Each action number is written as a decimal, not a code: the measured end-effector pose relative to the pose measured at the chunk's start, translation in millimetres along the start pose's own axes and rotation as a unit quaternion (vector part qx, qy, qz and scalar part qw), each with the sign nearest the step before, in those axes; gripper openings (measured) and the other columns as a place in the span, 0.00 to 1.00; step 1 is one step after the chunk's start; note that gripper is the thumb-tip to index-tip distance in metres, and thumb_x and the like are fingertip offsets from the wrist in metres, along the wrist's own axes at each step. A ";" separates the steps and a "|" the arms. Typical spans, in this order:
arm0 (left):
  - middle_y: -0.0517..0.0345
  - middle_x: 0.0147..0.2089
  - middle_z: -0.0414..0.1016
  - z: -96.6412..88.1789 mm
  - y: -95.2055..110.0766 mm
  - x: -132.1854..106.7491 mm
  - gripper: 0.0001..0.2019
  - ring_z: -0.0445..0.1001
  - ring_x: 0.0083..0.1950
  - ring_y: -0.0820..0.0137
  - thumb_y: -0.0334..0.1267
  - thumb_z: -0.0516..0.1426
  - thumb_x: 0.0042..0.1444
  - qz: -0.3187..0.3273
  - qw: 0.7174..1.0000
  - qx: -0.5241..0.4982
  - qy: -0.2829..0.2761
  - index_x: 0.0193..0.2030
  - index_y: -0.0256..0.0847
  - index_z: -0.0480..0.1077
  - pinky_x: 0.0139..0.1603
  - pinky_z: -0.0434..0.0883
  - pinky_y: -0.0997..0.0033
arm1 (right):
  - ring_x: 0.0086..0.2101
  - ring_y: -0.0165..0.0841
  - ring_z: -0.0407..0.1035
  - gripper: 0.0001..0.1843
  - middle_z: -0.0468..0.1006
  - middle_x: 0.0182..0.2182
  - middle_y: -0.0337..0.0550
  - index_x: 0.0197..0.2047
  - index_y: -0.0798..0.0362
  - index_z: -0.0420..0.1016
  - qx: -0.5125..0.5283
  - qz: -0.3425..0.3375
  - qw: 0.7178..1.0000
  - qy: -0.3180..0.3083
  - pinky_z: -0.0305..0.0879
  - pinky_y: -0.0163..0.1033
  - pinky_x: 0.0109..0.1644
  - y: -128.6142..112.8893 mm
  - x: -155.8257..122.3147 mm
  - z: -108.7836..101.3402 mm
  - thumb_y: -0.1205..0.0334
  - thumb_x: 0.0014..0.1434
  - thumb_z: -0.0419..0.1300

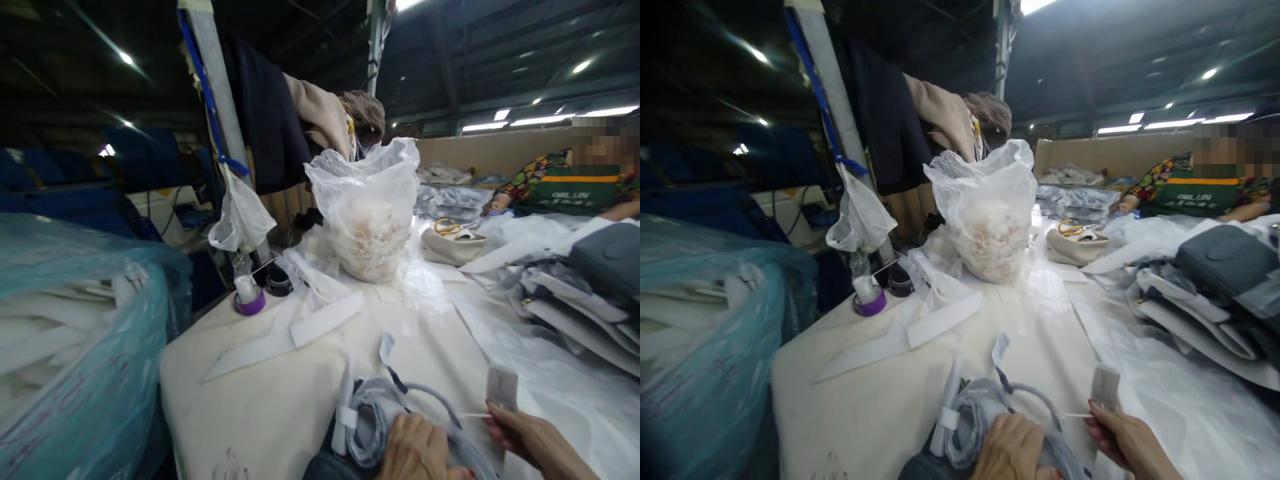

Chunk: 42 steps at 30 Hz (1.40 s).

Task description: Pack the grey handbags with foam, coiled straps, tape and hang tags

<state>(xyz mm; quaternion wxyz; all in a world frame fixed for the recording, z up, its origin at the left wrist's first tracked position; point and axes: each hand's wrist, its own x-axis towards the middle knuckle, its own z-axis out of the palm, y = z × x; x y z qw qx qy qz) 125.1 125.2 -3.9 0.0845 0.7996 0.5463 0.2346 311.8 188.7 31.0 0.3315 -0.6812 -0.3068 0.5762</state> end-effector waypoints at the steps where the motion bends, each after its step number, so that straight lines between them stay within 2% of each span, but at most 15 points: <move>1: 0.53 0.34 0.75 -4.1 1.1 -0.6 0.18 0.74 0.39 0.61 0.52 0.61 0.48 -0.001 1.000 -0.008 -0.011 0.34 0.38 0.68 0.40 0.73 0.59 | 0.20 0.31 0.66 0.17 0.75 0.18 0.45 0.19 0.57 0.76 -0.007 -0.004 1.000 0.013 0.65 0.34 0.27 2.6 1.8 2.2 0.50 0.35 0.69; 4: 0.51 0.37 0.75 -31.6 6.6 -2.4 0.14 0.74 0.42 0.61 0.48 0.56 0.56 0.016 0.997 -0.065 -0.042 0.37 0.37 0.69 0.44 0.72 0.60 | 0.19 0.31 0.64 0.19 0.71 0.15 0.42 0.16 0.55 0.73 -0.049 -0.051 0.998 0.003 0.63 0.35 0.26 1.5 -2.2 6.9 0.46 0.30 0.67; 8: 0.50 0.48 0.74 -101.1 -11.0 12.3 0.13 0.71 0.52 0.67 0.40 0.48 0.62 0.084 0.982 -0.168 0.003 0.49 0.38 0.67 0.54 0.68 0.70 | 0.18 0.30 0.60 0.25 0.69 0.15 0.40 0.20 0.55 0.72 -0.176 -0.081 0.979 0.060 0.55 0.36 0.22 -14.5 -26.5 -1.9 0.38 0.33 0.63; 11: 0.52 0.56 0.69 -148.4 -62.9 42.1 0.16 0.65 0.59 0.71 0.32 0.45 0.62 -0.098 0.995 0.017 0.031 0.54 0.40 0.63 0.60 0.62 0.70 | 0.21 0.31 0.63 0.32 0.73 0.20 0.42 0.34 0.58 0.74 -0.173 -0.124 0.971 0.113 0.57 0.36 0.23 -19.9 -56.7 -16.2 0.36 0.39 0.60; 12: 0.45 0.58 0.67 -157.0 -84.5 52.6 0.17 0.63 0.61 0.66 0.31 0.47 0.60 -0.140 0.988 0.046 0.033 0.56 0.36 0.61 0.61 0.60 0.64 | 0.21 0.31 0.63 0.33 0.73 0.21 0.42 0.36 0.59 0.73 -0.159 -0.142 0.970 0.114 0.58 0.36 0.24 -17.9 -68.0 -20.4 0.36 0.41 0.59; 15: 0.28 0.59 0.63 -160.6 -143.2 73.9 0.30 0.61 0.62 0.49 0.31 0.59 0.46 -0.197 0.977 0.087 -0.002 0.57 0.26 0.57 0.57 0.62 0.50 | 0.23 0.32 0.65 0.31 0.73 0.23 0.42 0.38 0.58 0.71 -0.161 -0.166 0.968 0.098 0.60 0.37 0.26 -1.0 -99.8 -28.2 0.36 0.48 0.55; 20: 0.34 0.49 0.72 -154.3 -178.8 75.8 0.26 0.70 0.53 0.49 0.34 0.58 0.45 -0.227 0.965 0.124 -0.046 0.52 0.31 0.60 0.50 0.66 0.52 | 0.23 0.33 0.68 0.28 0.73 0.23 0.40 0.39 0.55 0.71 -0.221 -0.182 0.951 0.114 0.65 0.38 0.29 38.9 -138.1 -33.8 0.37 0.53 0.50; 23: 0.32 0.50 0.71 -172.3 -162.3 76.7 0.26 0.70 0.53 0.49 0.40 0.55 0.50 -0.218 0.967 0.127 -0.036 0.54 0.27 0.59 0.51 0.66 0.55 | 0.23 0.34 0.70 0.24 0.75 0.24 0.41 0.39 0.54 0.72 -0.236 -0.238 0.924 0.187 0.67 0.38 0.29 50.8 -162.5 -31.4 0.41 0.56 0.51; 26: 0.39 0.55 0.69 -196.7 -119.6 76.2 0.34 0.70 0.55 0.58 0.48 0.54 0.51 -0.154 0.984 0.086 -0.014 0.60 0.28 0.52 0.53 0.66 0.64 | 0.30 0.35 0.72 0.14 0.76 0.31 0.44 0.42 0.53 0.71 -0.275 -0.416 0.802 0.329 0.69 0.37 0.33 45.0 -194.7 -20.5 0.53 0.59 0.55; 29: 0.46 0.53 0.72 -214.2 -55.9 62.6 0.30 0.70 0.53 0.58 0.46 0.56 0.48 0.117 0.993 0.029 0.017 0.57 0.36 0.59 0.55 0.65 0.59 | 0.41 0.37 0.71 0.14 0.75 0.39 0.47 0.48 0.52 0.70 -0.346 -0.581 0.612 0.410 0.67 0.41 0.46 26.2 -231.0 -6.1 0.66 0.57 0.59; 30: 0.46 0.52 0.72 -217.7 -32.8 55.1 0.26 0.70 0.53 0.57 0.43 0.56 0.48 0.234 0.972 0.031 0.004 0.54 0.37 0.61 0.56 0.63 0.56 | 0.45 0.39 0.69 0.17 0.75 0.42 0.49 0.50 0.52 0.69 -0.374 -0.605 0.572 0.408 0.65 0.44 0.50 20.1 -242.7 -2.4 0.68 0.56 0.60; 32: 0.47 0.50 0.74 -220.8 11.5 39.1 0.22 0.71 0.51 0.59 0.34 0.55 0.47 0.403 0.913 0.028 -0.049 0.52 0.37 0.63 0.58 0.60 0.53 | 0.51 0.42 0.66 0.20 0.75 0.46 0.51 0.54 0.54 0.67 -0.432 -0.610 0.548 0.375 0.59 0.50 0.57 12.4 -263.8 1.6 0.66 0.57 0.60; 35: 0.51 0.47 0.74 -217.8 64.7 20.3 0.21 0.72 0.49 0.64 0.26 0.53 0.47 0.517 0.842 0.031 -0.151 0.50 0.39 0.64 0.62 0.56 0.53 | 0.51 0.44 0.66 0.23 0.75 0.49 0.51 0.57 0.54 0.65 -0.467 -0.564 0.605 0.314 0.59 0.52 0.58 16.6 -284.9 -2.9 0.56 0.60 0.57; 39: 0.53 0.45 0.76 -207.9 105.9 13.1 0.20 0.72 0.51 0.67 0.23 0.50 0.53 0.621 0.759 0.039 -0.190 0.53 0.39 0.64 0.66 0.51 0.55 | 0.34 0.36 0.74 0.19 0.79 0.36 0.45 0.51 0.52 0.68 -0.368 -0.408 0.814 0.189 0.70 0.38 0.37 41.9 -291.5 -22.8 0.52 0.60 0.55; 42: 0.46 0.62 0.64 -197.9 117.6 15.7 0.31 0.56 0.66 0.61 0.23 0.53 0.52 0.631 0.755 0.057 -0.168 0.63 0.40 0.54 0.67 0.47 0.48 | 0.23 0.30 0.67 0.14 0.73 0.21 0.36 0.33 0.51 0.70 -0.246 -0.272 0.923 0.115 0.63 0.32 0.25 68.2 -286.6 -42.9 0.51 0.60 0.50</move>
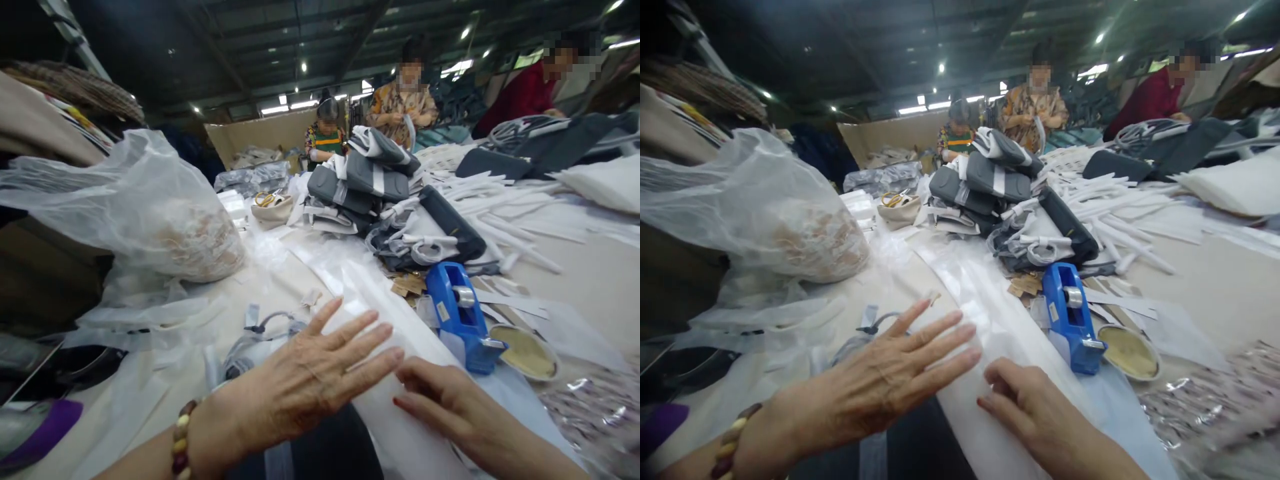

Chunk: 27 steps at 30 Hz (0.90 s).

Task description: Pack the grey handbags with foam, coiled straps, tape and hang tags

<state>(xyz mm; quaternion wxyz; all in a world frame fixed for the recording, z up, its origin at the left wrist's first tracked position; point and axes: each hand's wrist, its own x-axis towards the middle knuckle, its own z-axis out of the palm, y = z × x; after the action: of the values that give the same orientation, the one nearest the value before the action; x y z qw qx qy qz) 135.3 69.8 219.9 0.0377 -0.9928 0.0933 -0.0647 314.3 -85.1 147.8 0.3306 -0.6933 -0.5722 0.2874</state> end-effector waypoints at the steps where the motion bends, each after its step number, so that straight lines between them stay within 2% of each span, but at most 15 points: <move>1: 0.43 0.67 0.55 3.8 -1.3 2.4 0.37 0.48 0.69 0.57 0.24 0.56 0.49 -0.019 1.000 0.004 -0.017 0.66 0.41 0.49 0.66 0.46 0.45 | 0.23 0.30 0.66 0.16 0.71 0.20 0.36 0.30 0.51 0.69 0.026 0.040 0.999 0.027 0.61 0.33 0.25 12.3 -3.2 -0.6 0.49 0.59 0.50; 3: 0.39 0.70 0.44 15.3 -3.1 5.1 0.48 0.40 0.70 0.52 0.28 0.64 0.42 -0.048 0.995 -0.013 -0.087 0.67 0.40 0.43 0.65 0.46 0.42 | 0.24 0.31 0.66 0.18 0.70 0.21 0.37 0.32 0.51 0.68 0.067 0.105 0.986 0.112 0.61 0.34 0.26 37.2 -10.4 1.8 0.46 0.57 0.50; 5: 0.37 0.69 0.48 31.9 -2.8 8.1 0.52 0.44 0.70 0.53 0.33 0.68 0.36 -0.041 0.979 -0.064 -0.188 0.67 0.36 0.44 0.66 0.46 0.45 | 0.24 0.32 0.67 0.20 0.70 0.22 0.37 0.37 0.53 0.68 0.123 0.148 0.971 0.144 0.62 0.34 0.27 58.7 -18.3 9.7 0.44 0.55 0.51; 7: 0.38 0.63 0.61 52.6 -0.2 14.0 0.49 0.55 0.66 0.55 0.35 0.69 0.34 -0.018 0.956 -0.105 -0.272 0.63 0.33 0.53 0.66 0.48 0.49 | 0.24 0.32 0.67 0.22 0.70 0.23 0.37 0.41 0.54 0.67 0.180 0.162 0.961 0.132 0.62 0.34 0.27 73.0 -25.9 21.8 0.43 0.55 0.52; 10: 0.45 0.48 0.76 87.1 3.9 28.2 0.31 0.73 0.50 0.59 0.34 0.70 0.32 -0.008 0.932 -0.096 -0.350 0.48 0.32 0.69 0.63 0.57 0.54 | 0.25 0.31 0.68 0.20 0.69 0.24 0.36 0.44 0.54 0.67 0.198 0.144 0.961 0.130 0.63 0.33 0.29 81.1 -34.8 39.7 0.46 0.57 0.52; 12: 0.54 0.35 0.80 109.6 4.4 37.6 0.20 0.77 0.36 0.63 0.34 0.71 0.26 -0.008 0.916 -0.074 -0.393 0.30 0.37 0.73 0.53 0.68 0.60 | 0.25 0.31 0.67 0.19 0.69 0.24 0.36 0.44 0.54 0.67 0.181 0.122 0.966 0.137 0.64 0.33 0.30 82.1 -38.7 47.5 0.48 0.59 0.51; 13: 0.59 0.28 0.79 119.7 3.9 41.4 0.18 0.76 0.29 0.65 0.35 0.72 0.22 -0.009 0.907 -0.067 -0.416 0.21 0.39 0.70 0.44 0.72 0.63 | 0.25 0.31 0.67 0.18 0.69 0.24 0.35 0.44 0.53 0.67 0.172 0.114 0.968 0.142 0.64 0.33 0.30 82.5 -40.1 50.0 0.48 0.60 0.50; 15: 0.64 0.14 0.70 135.1 2.6 46.5 0.23 0.69 0.19 0.68 0.37 0.73 0.13 -0.015 0.883 -0.058 -0.465 0.08 0.39 0.59 0.28 0.71 0.69 | 0.24 0.30 0.67 0.18 0.69 0.23 0.35 0.44 0.53 0.68 0.163 0.106 0.969 0.150 0.63 0.33 0.29 84.2 -42.3 52.8 0.49 0.60 0.50; 16: 0.66 0.10 0.64 139.6 2.1 48.1 0.27 0.66 0.15 0.70 0.38 0.72 0.12 -0.018 0.875 -0.054 -0.481 0.05 0.39 0.54 0.23 0.69 0.70 | 0.24 0.30 0.67 0.18 0.69 0.23 0.35 0.44 0.52 0.68 0.165 0.104 0.970 0.148 0.63 0.33 0.29 85.4 -43.2 53.7 0.49 0.60 0.50; 18: 0.66 0.08 0.61 141.3 2.0 50.1 0.29 0.64 0.14 0.71 0.38 0.72 0.10 -0.010 0.874 -0.042 -0.484 0.04 0.39 0.51 0.25 0.69 0.67 | 0.23 0.30 0.67 0.17 0.69 0.23 0.35 0.44 0.52 0.68 0.172 0.102 0.969 0.146 0.63 0.32 0.28 88.1 -45.1 55.3 0.49 0.60 0.50; 20: 0.64 0.13 0.68 134.3 2.8 51.9 0.27 0.67 0.18 0.70 0.37 0.72 0.12 0.015 0.885 -0.033 -0.464 0.06 0.38 0.54 0.35 0.71 0.62 | 0.23 0.30 0.67 0.17 0.69 0.23 0.35 0.44 0.52 0.69 0.181 0.104 0.968 0.141 0.63 0.32 0.28 90.4 -47.1 57.2 0.49 0.60 0.50; 23: 0.58 0.26 0.77 117.2 3.1 55.4 0.18 0.72 0.27 0.66 0.36 0.71 0.23 0.047 0.897 -0.047 -0.438 0.14 0.38 0.64 0.46 0.68 0.56 | 0.24 0.30 0.66 0.17 0.68 0.23 0.35 0.44 0.52 0.68 0.188 0.109 0.967 0.133 0.63 0.32 0.29 92.9 -49.2 60.7 0.49 0.61 0.49; 25: 0.56 0.30 0.77 107.5 1.5 57.1 0.13 0.73 0.32 0.64 0.36 0.68 0.29 0.055 0.893 -0.060 -0.442 0.20 0.38 0.68 0.49 0.66 0.55 | 0.25 0.31 0.66 0.18 0.67 0.24 0.35 0.46 0.53 0.67 0.192 0.110 0.969 0.109 0.63 0.32 0.31 94.3 -49.0 63.7 0.50 0.61 0.47; 27: 0.56 0.32 0.77 100.4 -1.0 56.5 0.13 0.73 0.35 0.63 0.37 0.67 0.32 0.059 0.887 -0.065 -0.454 0.24 0.37 0.70 0.51 0.64 0.56 | 0.26 0.31 0.67 0.19 0.67 0.25 0.36 0.48 0.54 0.66 0.199 0.112 0.971 0.079 0.63 0.33 0.32 95.6 -47.0 68.0 0.51 0.61 0.47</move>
<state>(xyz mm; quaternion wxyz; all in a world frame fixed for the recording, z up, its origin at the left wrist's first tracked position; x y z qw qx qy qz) 204.1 66.4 127.6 0.0153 -0.9068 0.1280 0.4014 310.8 -134.6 31.6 0.4716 -0.6937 -0.3949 0.3747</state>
